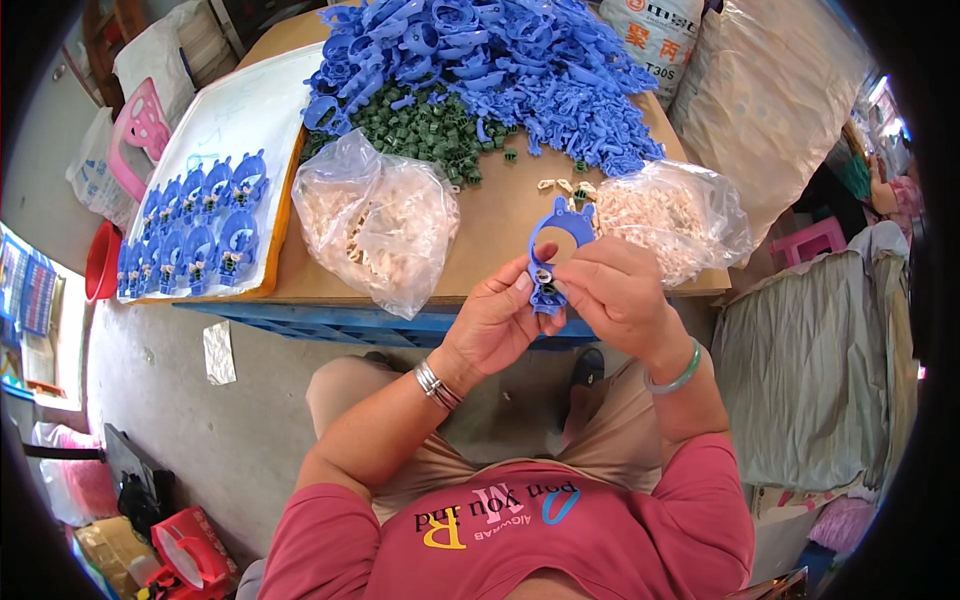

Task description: Assembling small plastic toy components and placing them on a tray.

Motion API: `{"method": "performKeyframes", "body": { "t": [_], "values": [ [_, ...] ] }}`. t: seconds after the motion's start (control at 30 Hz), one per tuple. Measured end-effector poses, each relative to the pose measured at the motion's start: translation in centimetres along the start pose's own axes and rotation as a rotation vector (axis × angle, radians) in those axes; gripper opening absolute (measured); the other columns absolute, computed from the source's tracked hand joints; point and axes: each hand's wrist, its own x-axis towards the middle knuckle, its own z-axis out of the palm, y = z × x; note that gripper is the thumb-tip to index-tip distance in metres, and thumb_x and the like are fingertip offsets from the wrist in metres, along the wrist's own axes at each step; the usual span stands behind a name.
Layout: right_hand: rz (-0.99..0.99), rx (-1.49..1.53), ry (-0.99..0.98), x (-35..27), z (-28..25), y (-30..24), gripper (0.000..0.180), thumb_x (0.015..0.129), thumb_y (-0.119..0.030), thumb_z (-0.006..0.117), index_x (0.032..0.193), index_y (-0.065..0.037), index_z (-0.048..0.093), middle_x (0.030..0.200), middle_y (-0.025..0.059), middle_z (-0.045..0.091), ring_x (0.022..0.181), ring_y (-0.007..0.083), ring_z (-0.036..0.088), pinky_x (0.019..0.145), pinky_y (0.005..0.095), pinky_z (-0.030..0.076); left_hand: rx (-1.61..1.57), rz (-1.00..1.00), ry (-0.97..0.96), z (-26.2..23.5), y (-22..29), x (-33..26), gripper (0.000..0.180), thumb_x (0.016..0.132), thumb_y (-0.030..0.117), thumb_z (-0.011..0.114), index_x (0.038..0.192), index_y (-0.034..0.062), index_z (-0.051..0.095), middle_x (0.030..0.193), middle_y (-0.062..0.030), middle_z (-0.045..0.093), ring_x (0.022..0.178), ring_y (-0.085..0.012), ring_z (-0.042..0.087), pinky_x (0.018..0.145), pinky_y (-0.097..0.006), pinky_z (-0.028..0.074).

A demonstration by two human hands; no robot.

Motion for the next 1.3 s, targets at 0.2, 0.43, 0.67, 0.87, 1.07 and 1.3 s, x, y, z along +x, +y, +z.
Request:
{"method": "performKeyframes", "body": {
  "t": [0.2,0.43,0.67,0.87,1.07,1.3],
  "values": [
    [-0.058,-0.102,-0.013,-0.3,0.7,0.0,0.016,0.062,0.002,0.064,0.077,-0.003,0.060,0.072,0.0093,0.058,0.061,0.0251,0.057,0.052,0.0331,0.045,-0.030,-0.007,0.044,-0.2,-0.4,0.4,0.040,0.089,0.019,0.048,0.127,0.0093,0.038,0.102,-0.0062,0.056,0.080,-0.0199,0.057,0.069,-0.030,0.045],
    [0.290,-0.360,0.265,-0.3,-5.4,5.9,0.005,0.068,-0.004,0.059,0.073,-0.002,0.060,0.069,0.0104,0.059,0.060,0.0244,0.055,0.056,0.0320,0.044,-0.036,0.046,0.042,-1.3,0.3,0.4,0.039,0.089,0.023,0.047,0.125,0.0111,0.038,0.113,-0.0210,0.051,0.078,-0.0230,0.058,0.069,-0.032,0.047],
    [0.807,-0.896,-0.417,-6.7,-8.5,14.0,0.013,0.072,-0.013,0.054,0.075,-0.005,0.063,0.081,0.0153,0.062,0.079,0.0304,0.061,0.070,0.0392,0.049,-0.054,0.021,0.059,-2.1,-0.4,0.8,0.040,0.090,0.024,0.045,0.126,0.0098,0.037,0.113,-0.0214,0.051,0.077,-0.0233,0.059,0.068,-0.033,0.047],
    [0.720,-0.840,-0.304,-5.7,-6.0,16.7,0.015,0.073,-0.011,0.053,0.082,-0.004,0.063,0.083,0.0174,0.062,0.082,0.0289,0.061,0.071,0.0389,0.049,-0.018,0.037,0.069,-2.3,-0.6,1.0,0.038,0.090,0.024,0.044,0.125,0.0101,0.038,0.113,-0.0203,0.051,0.077,-0.0232,0.059,0.067,-0.032,0.046],
    [0.684,-0.907,-0.335,-5.3,-5.4,17.7,0.020,0.077,-0.016,0.050,0.079,0.000,0.062,0.080,0.0178,0.061,0.078,0.0313,0.059,0.071,0.0412,0.047,-0.064,0.021,0.065,-2.1,-0.5,1.3,0.037,0.090,0.023,0.045,0.124,0.0105,0.039,0.111,-0.0188,0.052,0.076,-0.0225,0.058,0.069,-0.032,0.046],
    [0.881,-0.886,-0.238,-5.6,-6.0,17.5,0.026,0.076,-0.028,0.056,0.081,-0.002,0.062,0.086,0.0164,0.061,0.084,0.0313,0.058,0.073,0.0423,0.045,-0.065,0.022,0.094,-1.2,-0.2,1.1,0.037,0.091,0.023,0.044,0.124,0.0089,0.039,0.111,-0.0189,0.052,0.075,-0.0219,0.057,0.068,-0.032,0.047]
  ]
}}
